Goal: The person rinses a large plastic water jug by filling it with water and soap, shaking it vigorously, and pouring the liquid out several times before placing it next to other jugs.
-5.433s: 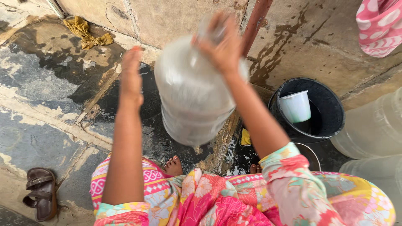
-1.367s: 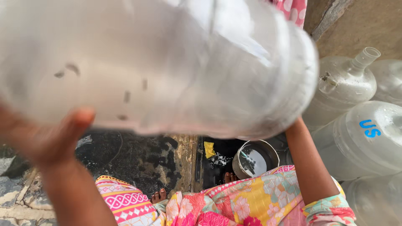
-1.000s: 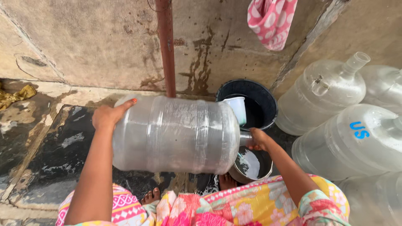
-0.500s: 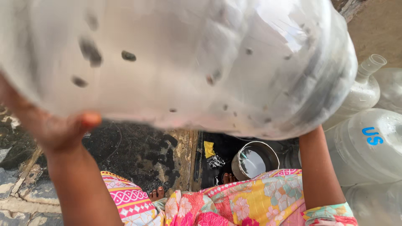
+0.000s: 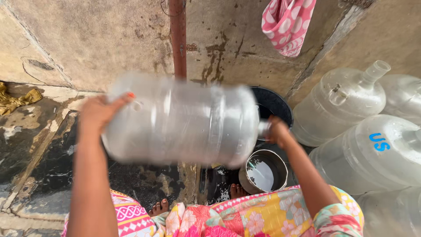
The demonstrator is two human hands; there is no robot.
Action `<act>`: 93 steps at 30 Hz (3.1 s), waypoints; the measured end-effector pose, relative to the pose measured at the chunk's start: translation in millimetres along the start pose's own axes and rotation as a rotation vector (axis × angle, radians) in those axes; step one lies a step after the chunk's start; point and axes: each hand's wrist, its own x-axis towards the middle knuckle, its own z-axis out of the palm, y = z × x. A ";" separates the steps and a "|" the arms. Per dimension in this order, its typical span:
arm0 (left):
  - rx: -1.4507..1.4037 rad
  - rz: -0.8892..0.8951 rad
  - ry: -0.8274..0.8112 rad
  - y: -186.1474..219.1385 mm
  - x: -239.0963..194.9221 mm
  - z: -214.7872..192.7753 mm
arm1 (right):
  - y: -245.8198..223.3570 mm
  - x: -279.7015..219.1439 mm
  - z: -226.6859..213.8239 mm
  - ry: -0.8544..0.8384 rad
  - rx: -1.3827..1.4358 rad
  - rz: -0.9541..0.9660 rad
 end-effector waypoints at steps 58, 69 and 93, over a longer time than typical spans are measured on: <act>-0.869 0.613 0.051 60.3 -58.3 -39.3 | -79.3 -136.0 -64.7 -0.169 0.747 -0.918; -0.648 0.883 0.406 108.4 -100.5 -43.8 | -18.9 -42.4 -32.1 0.040 0.531 -0.371; -0.643 1.052 0.486 126.2 -160.9 -77.8 | -87.6 -74.6 -13.6 -0.014 0.753 -0.646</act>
